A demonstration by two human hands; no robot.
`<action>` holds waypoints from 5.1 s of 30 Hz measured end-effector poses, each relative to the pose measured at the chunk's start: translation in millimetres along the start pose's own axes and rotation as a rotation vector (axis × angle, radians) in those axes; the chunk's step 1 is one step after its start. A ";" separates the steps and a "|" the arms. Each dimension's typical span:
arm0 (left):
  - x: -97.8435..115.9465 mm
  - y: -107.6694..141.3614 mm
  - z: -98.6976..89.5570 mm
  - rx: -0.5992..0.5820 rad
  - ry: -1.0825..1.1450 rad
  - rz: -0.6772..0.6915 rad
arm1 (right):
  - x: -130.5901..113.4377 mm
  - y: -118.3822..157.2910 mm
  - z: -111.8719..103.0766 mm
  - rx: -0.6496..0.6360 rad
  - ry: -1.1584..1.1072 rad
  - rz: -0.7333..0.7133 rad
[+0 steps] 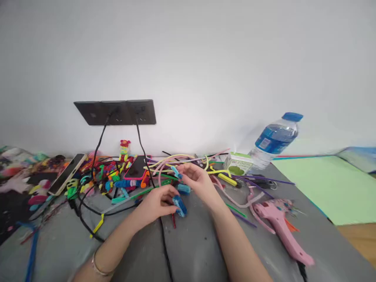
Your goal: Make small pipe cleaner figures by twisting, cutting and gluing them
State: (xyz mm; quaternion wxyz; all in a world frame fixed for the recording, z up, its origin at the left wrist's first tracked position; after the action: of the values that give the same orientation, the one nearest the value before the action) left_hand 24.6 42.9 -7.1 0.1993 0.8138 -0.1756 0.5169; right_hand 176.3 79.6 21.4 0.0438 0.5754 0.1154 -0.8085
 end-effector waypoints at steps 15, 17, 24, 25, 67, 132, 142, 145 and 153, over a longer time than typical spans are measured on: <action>6.0 -2.6 -39.2 0.312 0.152 0.068 | -0.3 5.1 17.9 -0.179 0.122 0.091; 5.8 -2.9 -35.7 0.301 0.167 0.043 | 0.9 5.4 20.2 -0.191 0.135 0.073; 3.6 -1.4 -32.3 0.332 0.312 -0.064 | -11.4 10.0 29.5 -0.193 0.466 -0.351; 3.5 -1.6 -31.6 0.328 0.322 -0.072 | -12.9 11.2 31.2 -0.193 0.514 -0.401; 7.5 1.1 -27.8 0.162 0.597 -0.131 | -4.4 5.5 5.2 0.167 -0.018 -0.184; 4.6 -2.6 -31.2 0.243 0.412 0.018 | 0.7 14.9 33.3 -0.325 -0.017 0.216; 5.6 -0.9 -36.5 0.280 0.111 0.051 | 9.6 17.3 26.9 -0.245 -0.091 0.380; 9.0 0.3 -36.8 0.314 0.005 0.097 | 8.4 13.6 21.8 -0.129 -0.212 0.352; 3.4 2.0 -20.0 0.081 0.159 -0.015 | 0.1 11.4 16.5 -0.132 -0.150 0.265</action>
State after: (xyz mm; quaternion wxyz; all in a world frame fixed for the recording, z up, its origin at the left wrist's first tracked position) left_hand 9.5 51.1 4.0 0.1835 0.7788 -0.1322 0.5851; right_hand 163.4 64.7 25.0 0.1963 0.5197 0.0875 -0.8269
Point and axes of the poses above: each hand's wrist, its own y-axis away from the middle knuckle, its own z-axis out of the palm, x = y × z, the point moved 5 cm from there along -y, towards the middle knuckle, and after that the axes turned 14 degrees about -y, right-handed, at the moved point
